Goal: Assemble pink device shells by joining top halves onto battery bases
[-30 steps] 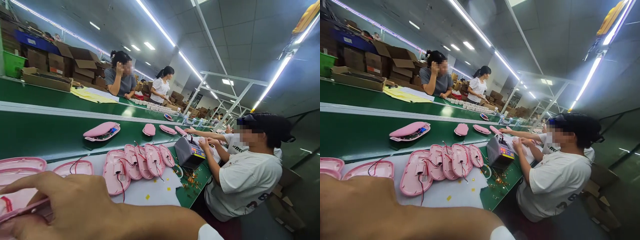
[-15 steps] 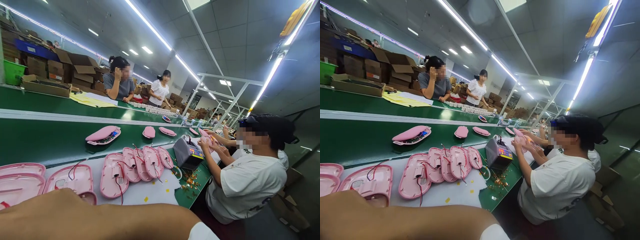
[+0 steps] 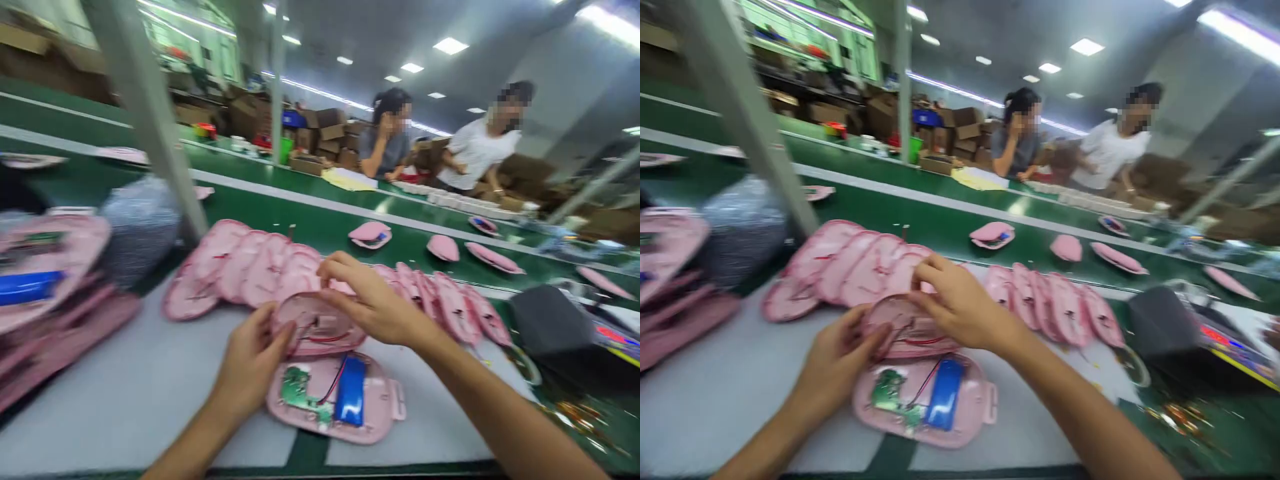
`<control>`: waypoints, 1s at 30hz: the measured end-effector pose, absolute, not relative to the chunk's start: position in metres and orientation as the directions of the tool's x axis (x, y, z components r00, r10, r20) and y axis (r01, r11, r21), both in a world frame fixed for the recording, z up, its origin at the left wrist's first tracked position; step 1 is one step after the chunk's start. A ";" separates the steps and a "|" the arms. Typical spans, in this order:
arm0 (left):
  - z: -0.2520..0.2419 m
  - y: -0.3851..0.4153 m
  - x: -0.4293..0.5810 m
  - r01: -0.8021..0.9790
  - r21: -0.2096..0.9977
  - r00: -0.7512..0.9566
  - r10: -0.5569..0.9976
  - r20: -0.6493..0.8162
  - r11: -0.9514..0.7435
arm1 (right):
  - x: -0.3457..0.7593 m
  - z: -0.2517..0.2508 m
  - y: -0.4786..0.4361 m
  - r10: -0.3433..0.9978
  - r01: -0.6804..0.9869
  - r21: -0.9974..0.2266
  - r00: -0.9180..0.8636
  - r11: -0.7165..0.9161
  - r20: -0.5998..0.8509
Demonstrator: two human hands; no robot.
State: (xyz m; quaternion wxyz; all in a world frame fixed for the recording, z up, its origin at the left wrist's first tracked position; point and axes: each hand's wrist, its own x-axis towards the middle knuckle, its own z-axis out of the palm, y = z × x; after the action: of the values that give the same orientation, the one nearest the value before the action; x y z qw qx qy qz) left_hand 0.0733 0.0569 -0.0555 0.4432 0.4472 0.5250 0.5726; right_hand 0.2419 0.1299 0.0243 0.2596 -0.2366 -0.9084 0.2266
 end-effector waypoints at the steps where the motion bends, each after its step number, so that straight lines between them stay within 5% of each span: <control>1: -0.058 0.049 0.066 -0.040 0.998 -0.207 0.978 0.029 -0.038 | 0.244 0.022 0.130 0.534 0.332 -0.508 -0.779 0.795 0.328; 7: -0.068 0.045 0.071 -0.117 0.988 -0.120 0.989 0.088 -0.102 | 0.235 0.011 0.118 0.483 0.435 -0.254 -0.858 0.864 0.174; 17: -0.079 0.043 0.069 -0.060 0.989 -0.083 0.988 0.127 -0.132 | 0.218 -0.010 0.110 0.463 0.515 0.119 -0.833 0.849 0.303; 19: -0.078 0.042 0.068 -0.022 0.992 -0.077 0.989 0.126 -0.128 | 0.218 -0.008 0.110 0.550 0.606 0.083 -0.765 0.791 0.336; 24: -0.072 0.043 0.065 0.098 0.990 -0.114 0.987 0.114 -0.102 | 0.226 -0.003 0.130 0.836 0.803 -0.240 -0.501 0.546 0.224; 30: -0.061 0.041 0.059 0.260 0.958 -0.151 0.975 0.163 -0.120 | 0.231 0.005 0.110 0.701 0.594 -0.375 -0.566 0.712 0.434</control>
State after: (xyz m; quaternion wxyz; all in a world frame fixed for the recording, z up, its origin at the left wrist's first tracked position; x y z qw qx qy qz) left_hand 0.0593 0.0413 -0.0606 0.3513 0.5487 0.5628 0.5088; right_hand 0.2313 0.1103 0.0048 0.2859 -0.3678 -0.8799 0.0936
